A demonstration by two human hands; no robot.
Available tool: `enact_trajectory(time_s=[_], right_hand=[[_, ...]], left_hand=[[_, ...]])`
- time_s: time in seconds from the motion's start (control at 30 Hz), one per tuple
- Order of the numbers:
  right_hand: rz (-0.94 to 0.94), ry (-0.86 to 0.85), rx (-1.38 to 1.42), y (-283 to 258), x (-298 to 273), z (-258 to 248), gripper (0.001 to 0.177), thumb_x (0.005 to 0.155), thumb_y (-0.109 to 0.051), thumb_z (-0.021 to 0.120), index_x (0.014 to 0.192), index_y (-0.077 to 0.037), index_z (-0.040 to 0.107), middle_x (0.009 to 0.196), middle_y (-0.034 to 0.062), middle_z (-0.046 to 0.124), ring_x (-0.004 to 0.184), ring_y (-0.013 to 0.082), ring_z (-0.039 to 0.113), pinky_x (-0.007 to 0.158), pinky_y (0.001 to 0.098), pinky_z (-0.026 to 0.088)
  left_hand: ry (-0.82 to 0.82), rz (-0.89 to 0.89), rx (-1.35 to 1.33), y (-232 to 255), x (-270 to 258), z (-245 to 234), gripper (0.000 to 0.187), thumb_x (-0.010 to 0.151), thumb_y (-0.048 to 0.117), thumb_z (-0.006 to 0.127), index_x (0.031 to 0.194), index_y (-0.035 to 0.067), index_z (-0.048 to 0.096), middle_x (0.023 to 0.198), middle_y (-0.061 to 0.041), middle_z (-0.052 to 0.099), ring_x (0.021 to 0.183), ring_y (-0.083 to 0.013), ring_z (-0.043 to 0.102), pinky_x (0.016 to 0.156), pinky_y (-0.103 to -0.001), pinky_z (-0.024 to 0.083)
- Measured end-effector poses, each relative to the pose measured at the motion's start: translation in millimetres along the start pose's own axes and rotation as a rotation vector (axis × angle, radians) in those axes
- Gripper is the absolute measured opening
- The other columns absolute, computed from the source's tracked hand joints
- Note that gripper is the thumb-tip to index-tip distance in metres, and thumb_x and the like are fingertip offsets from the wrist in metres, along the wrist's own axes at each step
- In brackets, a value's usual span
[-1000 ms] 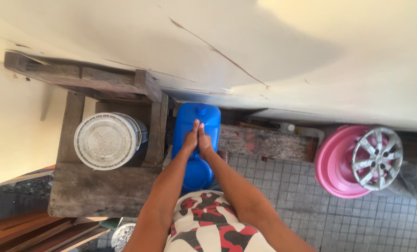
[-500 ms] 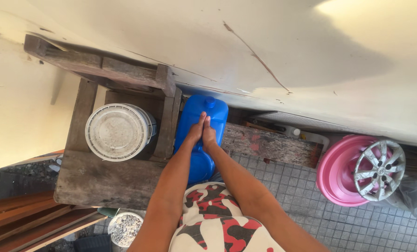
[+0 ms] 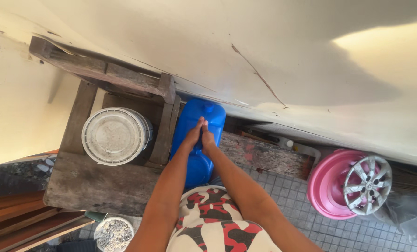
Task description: The person organizes several blue and red plastic canisters by picking them up by hand and placing them in a row against a wall next to a parked car.
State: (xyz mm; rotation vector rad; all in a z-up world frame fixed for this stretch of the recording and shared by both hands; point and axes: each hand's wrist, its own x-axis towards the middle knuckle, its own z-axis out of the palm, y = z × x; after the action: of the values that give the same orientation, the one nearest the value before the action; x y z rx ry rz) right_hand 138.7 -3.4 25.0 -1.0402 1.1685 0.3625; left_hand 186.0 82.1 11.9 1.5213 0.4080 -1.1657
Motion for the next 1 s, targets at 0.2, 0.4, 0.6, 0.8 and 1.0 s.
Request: enact_trajectory(time_s=[0.2,0.4,0.6,0.8,1.0], right_hand=[[0.013,-0.085,0.038,3,21,6,0.081,0.101,-0.071,0.049,0.133,0.003,0.054,0.126,0.0187,0.054,0.113,0.0321,0.051,0.099,0.0481,0.042],[0.066,-0.23,0.132,-1,31,-2,0.069,0.096,-0.071,0.048,0.099,-0.004,0.065,0.086,0.0133,0.068,0.076,0.0284,0.066,0.075,0.0441,0.055],[0.102,-0.312,-0.145,-13,24,-31,0.08,0.097,-0.074,0.044,0.134,-0.004,0.048,0.128,0.0208,0.058,0.112,0.0379,0.057,0.098,0.0506,0.045],[0.068,-0.422,-0.328,-14,15,-48,0.092,0.097,-0.072,0.04,0.156,-0.001,0.034,0.153,0.0256,0.049,0.134,0.0412,0.054,0.107,0.0469,0.04],[-0.098,-0.305,-0.475,-12,-14,-59,0.073,0.101,-0.062,0.042,0.145,-0.004,0.047,0.142,0.0192,0.06,0.121,0.031,0.062,0.094,0.039,0.042]], left_hand=[[0.312,0.15,0.386,-3,-37,-28,0.062,0.096,0.058,0.056,0.127,0.005,0.067,0.11,-0.016,0.075,0.104,-0.029,0.072,0.094,-0.04,0.054],[0.469,0.582,0.168,-21,-55,-30,0.034,0.096,0.034,0.065,0.112,0.005,0.073,0.1,-0.012,0.079,0.092,-0.0222,0.076,0.082,-0.035,0.058],[0.604,0.622,-0.405,-36,-184,-36,0.029,0.103,0.03,0.06,0.115,0.004,0.068,0.097,-0.01,0.075,0.083,-0.0152,0.072,0.073,-0.028,0.054],[1.283,0.497,-0.488,-131,-283,-31,0.025,0.107,0.022,0.056,0.113,0.002,0.07,0.087,-0.009,0.073,0.075,-0.0134,0.069,0.068,-0.027,0.056],[1.265,0.278,-0.589,-227,-282,-15,0.024,0.105,0.023,0.058,0.11,0.003,0.071,0.084,-0.006,0.074,0.069,-0.0123,0.069,0.065,-0.028,0.054]])
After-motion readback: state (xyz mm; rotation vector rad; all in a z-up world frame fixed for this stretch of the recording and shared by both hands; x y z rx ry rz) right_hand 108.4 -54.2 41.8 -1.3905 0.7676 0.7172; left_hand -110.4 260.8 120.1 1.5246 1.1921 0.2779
